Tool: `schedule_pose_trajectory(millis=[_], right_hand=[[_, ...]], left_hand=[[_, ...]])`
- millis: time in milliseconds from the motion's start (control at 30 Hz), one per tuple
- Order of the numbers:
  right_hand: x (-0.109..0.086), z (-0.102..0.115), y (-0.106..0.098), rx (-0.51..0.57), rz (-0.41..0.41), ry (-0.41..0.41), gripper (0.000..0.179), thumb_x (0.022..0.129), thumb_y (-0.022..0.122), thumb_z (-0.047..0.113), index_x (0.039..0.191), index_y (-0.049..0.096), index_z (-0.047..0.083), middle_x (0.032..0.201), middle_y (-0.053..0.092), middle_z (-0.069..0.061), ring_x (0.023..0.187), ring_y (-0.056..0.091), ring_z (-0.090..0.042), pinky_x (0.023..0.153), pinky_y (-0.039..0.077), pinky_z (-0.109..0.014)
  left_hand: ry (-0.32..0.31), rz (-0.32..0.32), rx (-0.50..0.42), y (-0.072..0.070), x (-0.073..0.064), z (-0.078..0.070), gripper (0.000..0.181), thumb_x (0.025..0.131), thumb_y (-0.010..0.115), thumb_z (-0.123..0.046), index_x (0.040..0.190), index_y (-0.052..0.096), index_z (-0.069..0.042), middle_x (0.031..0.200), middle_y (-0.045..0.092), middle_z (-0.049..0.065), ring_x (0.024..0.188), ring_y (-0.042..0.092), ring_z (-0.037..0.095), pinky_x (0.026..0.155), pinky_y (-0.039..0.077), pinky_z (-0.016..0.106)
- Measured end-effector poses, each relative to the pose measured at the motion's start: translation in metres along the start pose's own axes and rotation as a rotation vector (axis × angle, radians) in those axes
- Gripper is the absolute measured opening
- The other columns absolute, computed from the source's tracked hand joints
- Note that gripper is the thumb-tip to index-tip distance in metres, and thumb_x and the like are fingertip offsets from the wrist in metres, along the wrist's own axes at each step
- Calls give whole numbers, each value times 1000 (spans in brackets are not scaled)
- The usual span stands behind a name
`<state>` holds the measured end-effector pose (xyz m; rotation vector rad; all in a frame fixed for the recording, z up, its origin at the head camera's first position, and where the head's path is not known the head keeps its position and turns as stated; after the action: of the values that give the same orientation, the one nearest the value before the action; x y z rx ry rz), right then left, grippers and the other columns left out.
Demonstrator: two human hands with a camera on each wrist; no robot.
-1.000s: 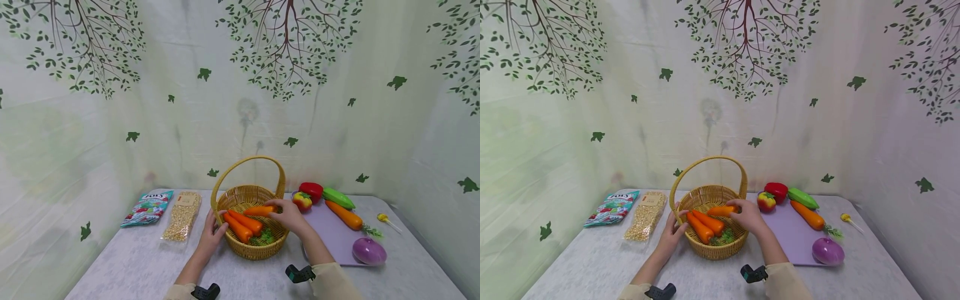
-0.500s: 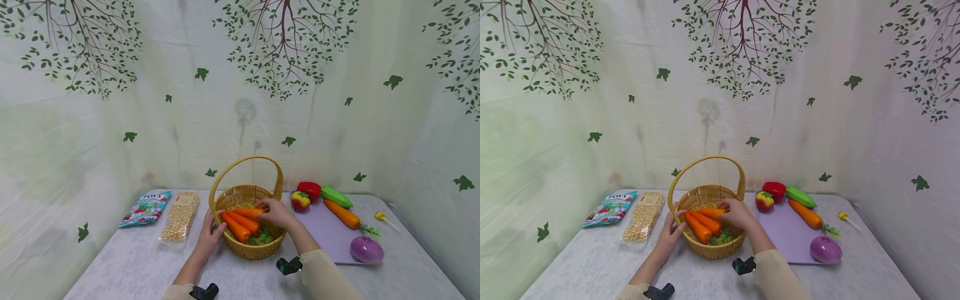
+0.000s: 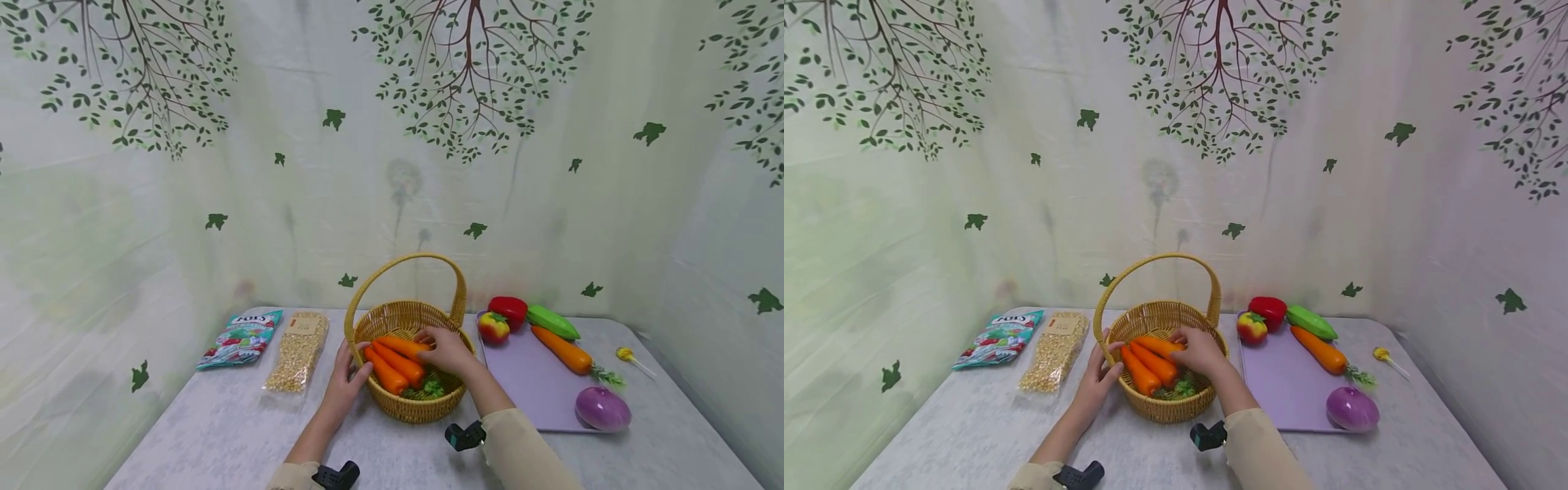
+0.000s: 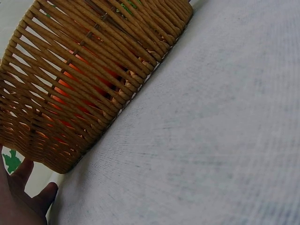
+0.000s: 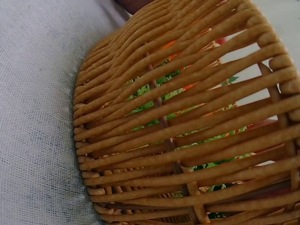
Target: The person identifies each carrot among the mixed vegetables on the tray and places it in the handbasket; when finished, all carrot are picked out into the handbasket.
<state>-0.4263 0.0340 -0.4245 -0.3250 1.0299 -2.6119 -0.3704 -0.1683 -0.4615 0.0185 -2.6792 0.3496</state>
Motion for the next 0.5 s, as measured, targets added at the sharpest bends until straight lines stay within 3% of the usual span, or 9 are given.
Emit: schedule_pose_trajectory(millis=[233,500], right_hand=[[-2,4,-4,15,-25,-27,28,92,70,16,118,69,7,116,71,-11,111,65,-30,97,52,-49],[-9,7,-22,78,-185,-59,18,95,66,15,113,71,13,107,74,-1,101,67,-20,89,56,-41]], left_hand=[[7,3,3,1,1,0,42,99,59,-19,139,52,-11,165,21,13,151,22,39,109,33,69],[-11,8,21,2,2,3,42,100,57,-15,141,50,-8,165,19,13,151,22,39,110,32,68]])
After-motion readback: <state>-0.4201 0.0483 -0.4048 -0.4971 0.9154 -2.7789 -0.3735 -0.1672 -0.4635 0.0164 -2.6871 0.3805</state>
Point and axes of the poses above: each hand's wrist, its own x-axis towards the middle knuckle, its own y-axis out of the palm, z = x × y, the point moved 10 cm from there along x, towards the middle knuckle
